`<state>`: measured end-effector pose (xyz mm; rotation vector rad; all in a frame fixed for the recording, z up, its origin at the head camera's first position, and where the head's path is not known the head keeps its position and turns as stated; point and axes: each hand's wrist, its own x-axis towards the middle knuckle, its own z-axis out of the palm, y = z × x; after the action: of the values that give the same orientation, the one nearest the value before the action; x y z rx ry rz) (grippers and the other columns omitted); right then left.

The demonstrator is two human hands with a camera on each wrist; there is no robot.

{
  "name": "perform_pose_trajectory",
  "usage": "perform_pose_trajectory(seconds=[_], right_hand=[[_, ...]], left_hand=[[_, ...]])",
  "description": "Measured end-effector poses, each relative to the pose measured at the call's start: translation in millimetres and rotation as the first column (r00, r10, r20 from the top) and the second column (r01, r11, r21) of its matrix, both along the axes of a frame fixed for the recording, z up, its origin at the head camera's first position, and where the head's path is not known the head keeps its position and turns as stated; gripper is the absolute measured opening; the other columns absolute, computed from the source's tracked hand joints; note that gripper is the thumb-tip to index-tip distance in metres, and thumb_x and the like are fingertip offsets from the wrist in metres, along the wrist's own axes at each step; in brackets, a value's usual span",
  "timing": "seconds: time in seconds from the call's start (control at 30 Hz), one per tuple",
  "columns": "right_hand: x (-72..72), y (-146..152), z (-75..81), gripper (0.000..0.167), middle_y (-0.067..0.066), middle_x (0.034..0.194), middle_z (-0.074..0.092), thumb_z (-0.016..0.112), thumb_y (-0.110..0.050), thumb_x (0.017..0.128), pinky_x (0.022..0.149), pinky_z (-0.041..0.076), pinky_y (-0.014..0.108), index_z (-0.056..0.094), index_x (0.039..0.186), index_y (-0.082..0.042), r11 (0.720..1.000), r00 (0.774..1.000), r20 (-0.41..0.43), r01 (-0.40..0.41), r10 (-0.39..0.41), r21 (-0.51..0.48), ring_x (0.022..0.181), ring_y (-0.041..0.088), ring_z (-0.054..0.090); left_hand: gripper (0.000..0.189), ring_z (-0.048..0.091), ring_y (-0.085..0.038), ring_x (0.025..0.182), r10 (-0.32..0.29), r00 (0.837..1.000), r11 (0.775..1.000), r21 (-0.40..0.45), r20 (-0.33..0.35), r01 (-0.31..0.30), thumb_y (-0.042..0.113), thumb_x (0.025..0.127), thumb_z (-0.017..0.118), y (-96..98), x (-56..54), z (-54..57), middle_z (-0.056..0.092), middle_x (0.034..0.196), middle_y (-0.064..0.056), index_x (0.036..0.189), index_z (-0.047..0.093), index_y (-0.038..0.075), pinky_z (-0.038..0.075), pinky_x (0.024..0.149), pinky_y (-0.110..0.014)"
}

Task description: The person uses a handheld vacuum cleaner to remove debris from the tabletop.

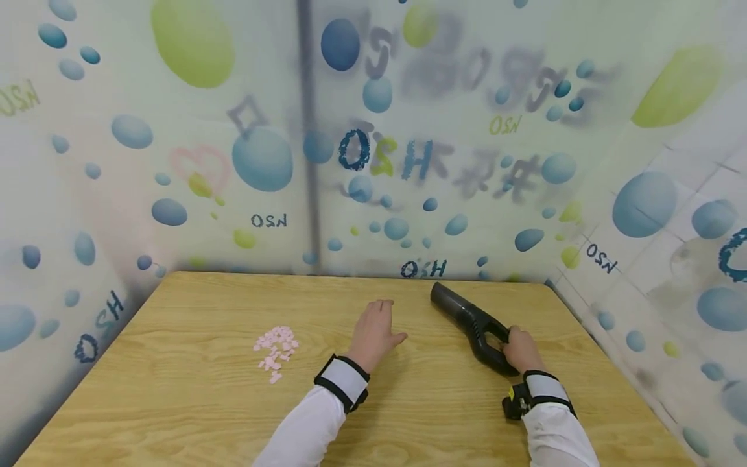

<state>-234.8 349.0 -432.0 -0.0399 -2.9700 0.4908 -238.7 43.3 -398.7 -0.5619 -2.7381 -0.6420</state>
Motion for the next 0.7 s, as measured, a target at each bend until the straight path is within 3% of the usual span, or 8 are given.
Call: perform_pose_trajectory(seconds=[0.23,0.43,0.57,0.7], right_hand=[[4.6,-4,3.9,0.024,0.026,0.071,0.054,0.052,0.006,0.080,0.059,0.044,0.046,0.035,0.092,0.018,0.999,0.999,0.030,-0.023,0.024,-0.023,0.064,0.036,0.055],[7.5,0,-0.8,0.028,0.023,0.070,0.055,0.053,0.007,0.081,0.055,0.044,0.041,0.032,0.096,0.018,0.995,0.996,-0.002,-0.089,0.089,-0.048,0.061,0.031,0.054],[8.6,-2,-1.0,0.025,0.022,0.076,0.056,0.054,0.009,0.082,0.058,0.044,0.041,0.035,0.098,0.014,0.990,0.986,-0.104,-0.134,0.129,-0.045,0.068,0.030,0.057],[8.4,-13,8.2,0.020,0.016,0.080,0.054,0.056,0.010,0.082,0.062,0.044,0.042,0.041,0.095,0.007,0.976,0.944,-0.254,-0.218,0.212,0.007,0.073,0.028,0.056]], left_hand=[[0.063,0.050,-0.026,0.110,-0.022,1.000,1.000,0.005,0.014,0.022,0.032,0.075,0.074,2.7,-0.3,0.5,0.055,0.117,-0.016,0.121,0.050,-0.003,0.042,0.092,-0.033],[0.064,0.051,-0.026,0.110,-0.026,0.999,1.000,-0.006,0.025,0.026,0.033,0.075,0.075,6.1,2.5,2.3,0.055,0.116,-0.016,0.121,0.050,-0.003,0.043,0.092,-0.033],[0.072,0.047,-0.027,0.116,-0.050,0.999,0.999,-0.005,0.000,0.050,0.032,0.073,0.076,9.5,3.8,3.9,0.050,0.125,-0.018,0.127,0.044,-0.005,0.038,0.097,-0.033],[0.080,0.040,-0.027,0.124,-0.105,0.989,0.994,-0.023,-0.108,0.103,0.030,0.071,0.078,12.8,1.7,8.4,0.044,0.133,-0.018,0.132,0.038,-0.005,0.031,0.103,-0.033]])
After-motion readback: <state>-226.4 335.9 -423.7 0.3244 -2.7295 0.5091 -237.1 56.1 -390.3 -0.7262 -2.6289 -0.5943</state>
